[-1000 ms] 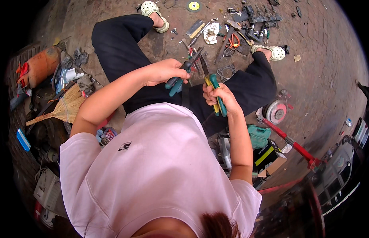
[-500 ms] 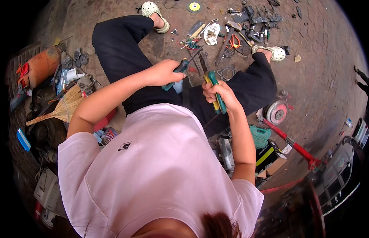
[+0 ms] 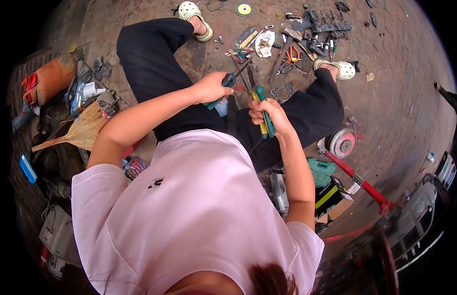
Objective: The person sits on the floor and uses pliers to strip and cut wires from a small electronic component. They manipulate the wires and component with both hands, occasionally adjusting their grip and repositioning the item.
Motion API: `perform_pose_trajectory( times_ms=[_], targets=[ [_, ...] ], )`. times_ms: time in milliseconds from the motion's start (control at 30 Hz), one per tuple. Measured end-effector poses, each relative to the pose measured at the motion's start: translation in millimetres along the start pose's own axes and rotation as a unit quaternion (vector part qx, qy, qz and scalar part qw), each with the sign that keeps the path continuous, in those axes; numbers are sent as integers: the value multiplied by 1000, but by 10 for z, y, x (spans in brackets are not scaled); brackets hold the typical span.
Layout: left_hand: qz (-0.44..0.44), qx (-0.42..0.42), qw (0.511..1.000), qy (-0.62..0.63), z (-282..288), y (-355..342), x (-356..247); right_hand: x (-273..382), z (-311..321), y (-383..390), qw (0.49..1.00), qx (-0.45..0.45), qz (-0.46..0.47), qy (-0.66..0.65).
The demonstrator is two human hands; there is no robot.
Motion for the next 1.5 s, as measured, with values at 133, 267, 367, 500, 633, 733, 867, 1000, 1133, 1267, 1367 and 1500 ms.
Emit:
perform_pose_trajectory(
  times_ms=[133, 267, 367, 500, 633, 733, 867, 1000, 1133, 1267, 1367, 1500],
  targets=[
    [-6, 44, 989, 144, 30, 140, -148, -62, 5, 86, 983, 105, 33, -150],
    [-38, 87, 968, 230, 35, 228, -352, -96, -126, 173, 921, 220, 88, -309],
    [-56, 125, 951, 277, 53, 283, -539, -139, -161, 155, 866, 310, 144, -365],
    [-75, 189, 922, 331, 109, 429, -691, -162, -194, 176, 835, 385, 176, -352],
    [-82, 325, 831, 444, -5, 570, -743, -144, -347, 206, 785, 483, 188, -339],
    [-121, 362, 785, 488, -187, 696, -805, -125, -506, 376, 790, 466, 175, -358],
    [-168, 244, 844, 446, -128, 638, -868, 101, -451, 369, 800, 480, 276, -232],
    [-119, 81, 976, 165, 35, 502, -776, 258, -408, 683, 920, 208, 327, 54],
    [-121, -105, 931, -329, 11, 382, -602, 333, -497, 813, 829, -49, 422, 364],
    [-81, -95, 914, -386, 34, 116, -343, 425, -666, 863, 670, -179, 495, 524],
    [-89, -107, 928, -345, -42, 110, -194, 388, -696, 890, 627, -219, 486, 569],
    [-111, -163, 945, -262, -18, 172, -352, 381, -640, 911, 587, -239, 451, 628]
  ],
)
Point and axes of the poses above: each hand's wrist, its own y-axis away from the middle knuckle, its own z-axis out of the back of the hand, x = y × z, the point moved 1 cm from there along -y, towards the middle knuckle, and after that the axes turned 2 degrees about -y, right-handed, at the moved point
